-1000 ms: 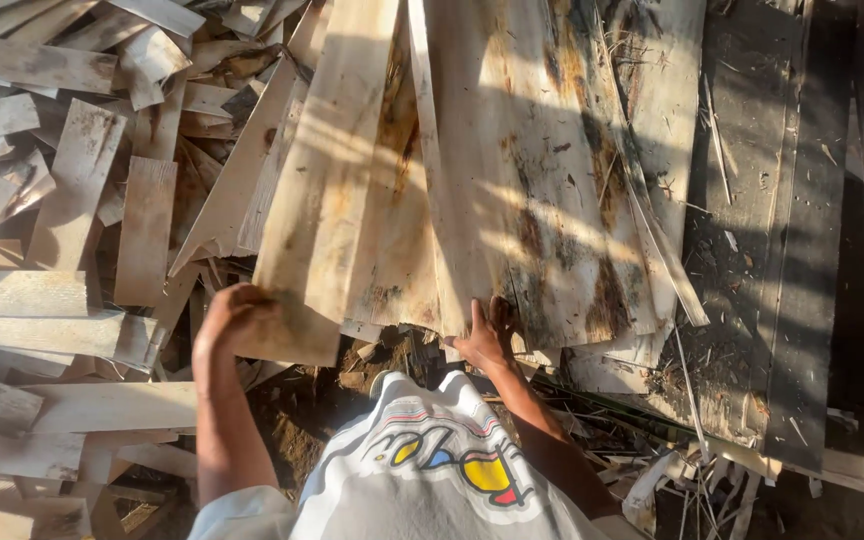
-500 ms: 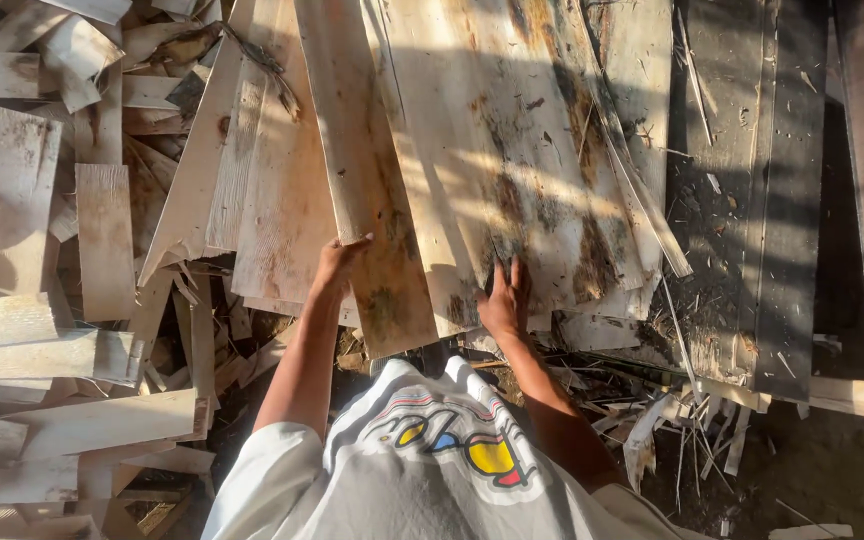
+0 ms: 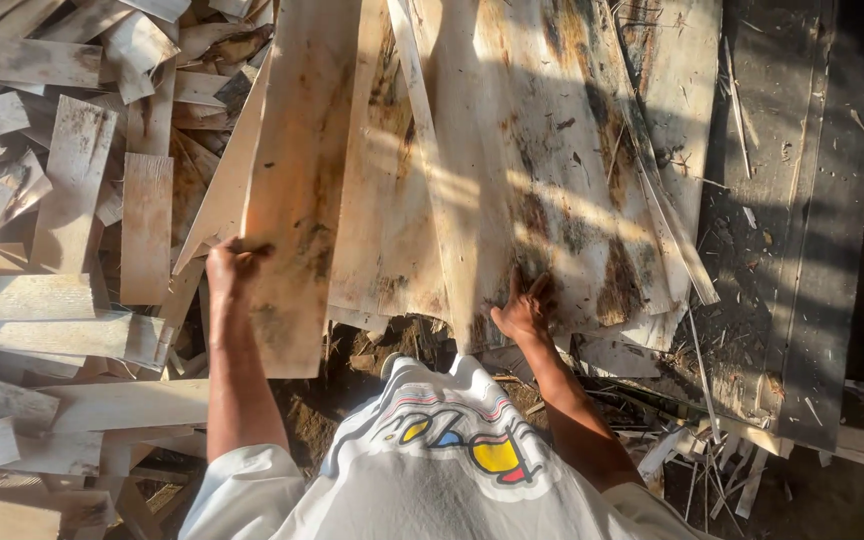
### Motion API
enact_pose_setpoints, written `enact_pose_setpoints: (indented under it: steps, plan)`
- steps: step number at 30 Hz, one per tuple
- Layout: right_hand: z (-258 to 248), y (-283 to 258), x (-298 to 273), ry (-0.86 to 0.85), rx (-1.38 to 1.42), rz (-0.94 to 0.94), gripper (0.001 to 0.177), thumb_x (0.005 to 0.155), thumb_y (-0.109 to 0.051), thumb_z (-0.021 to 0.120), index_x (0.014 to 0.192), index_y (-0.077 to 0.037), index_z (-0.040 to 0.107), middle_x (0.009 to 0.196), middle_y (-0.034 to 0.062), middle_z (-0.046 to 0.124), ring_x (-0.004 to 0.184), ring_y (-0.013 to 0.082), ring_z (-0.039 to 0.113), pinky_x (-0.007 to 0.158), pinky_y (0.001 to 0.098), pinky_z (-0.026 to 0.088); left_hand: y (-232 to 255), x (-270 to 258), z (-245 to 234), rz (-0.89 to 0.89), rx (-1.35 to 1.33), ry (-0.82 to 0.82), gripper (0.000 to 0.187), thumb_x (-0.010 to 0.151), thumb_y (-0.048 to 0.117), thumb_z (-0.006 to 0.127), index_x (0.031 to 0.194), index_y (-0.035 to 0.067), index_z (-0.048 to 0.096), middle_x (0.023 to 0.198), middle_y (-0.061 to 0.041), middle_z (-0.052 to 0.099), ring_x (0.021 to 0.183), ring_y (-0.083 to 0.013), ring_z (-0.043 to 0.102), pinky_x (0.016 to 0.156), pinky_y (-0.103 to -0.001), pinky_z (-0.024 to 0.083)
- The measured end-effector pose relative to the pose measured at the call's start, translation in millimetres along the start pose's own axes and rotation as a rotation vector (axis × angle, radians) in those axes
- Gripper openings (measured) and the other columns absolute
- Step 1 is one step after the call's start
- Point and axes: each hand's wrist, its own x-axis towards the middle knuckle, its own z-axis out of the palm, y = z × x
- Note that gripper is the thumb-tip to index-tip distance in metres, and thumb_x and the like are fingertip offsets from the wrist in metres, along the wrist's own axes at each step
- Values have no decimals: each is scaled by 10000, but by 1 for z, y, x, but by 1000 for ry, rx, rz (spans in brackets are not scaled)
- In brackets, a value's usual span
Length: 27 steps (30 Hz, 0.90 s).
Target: Feeding thin wooden strips into a cutting or shaping machine in a workshop.
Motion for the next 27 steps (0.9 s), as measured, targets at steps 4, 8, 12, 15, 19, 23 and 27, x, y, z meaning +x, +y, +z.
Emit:
enact_pose_setpoints:
  steps: [4,8,12,15,19,23,27]
  plan:
    - [-18,-8,-11,-33,44,-14,1189,767,-700,722,1653,-268,57,1616,416,-48,1503,615,29,1134,787,133,67,-56,-87,-162,501,225,300,848,197,855,1123,93,795,883,-118,765,749,-187,665,729,-387,528]
    - [-9,3,-4,-65,40,-46,1212,785,-677,731,1661,-223,27,1597,464,-72,1467,653,37,1116,788,112,51,-114,-113,-278,501,347,285,848,153,828,1127,107,797,959,-120,776,793,-192,690,747,-385,530]
    - [-6,7,12,-331,110,-59,1253,858,-657,664,1702,-90,-68,1222,531,572,1349,567,491,1343,609,94,19,-147,-98,-110,122,311,280,861,75,765,1140,81,763,1021,-63,788,877,-116,698,806,-280,541]
    - [25,8,30,-108,178,26,891,953,-671,657,1452,45,476,1558,449,326,1457,526,386,1204,531,347,54,-163,-72,-67,279,221,255,893,42,793,1141,5,742,990,-83,778,864,-114,700,783,-267,528]
    - [-8,-83,-47,276,324,-340,838,905,-546,661,1489,28,485,1484,387,417,1330,523,441,1050,566,362,38,-163,-56,43,-16,179,264,897,12,767,1157,-13,728,990,-41,770,862,-68,640,798,-216,515]
    - [143,-85,9,179,412,-429,447,913,-320,723,1189,5,592,1213,218,615,1159,373,572,1029,461,467,53,-169,-40,-21,-29,143,241,880,35,775,1111,-17,730,960,-13,767,842,-71,657,784,-235,527]
    - [23,-114,-20,-230,977,-211,310,889,-259,759,1074,-31,661,985,115,738,921,290,667,849,444,518,58,-164,-34,32,-202,87,212,903,44,764,1105,-11,736,979,-24,757,868,-79,655,827,-252,542]
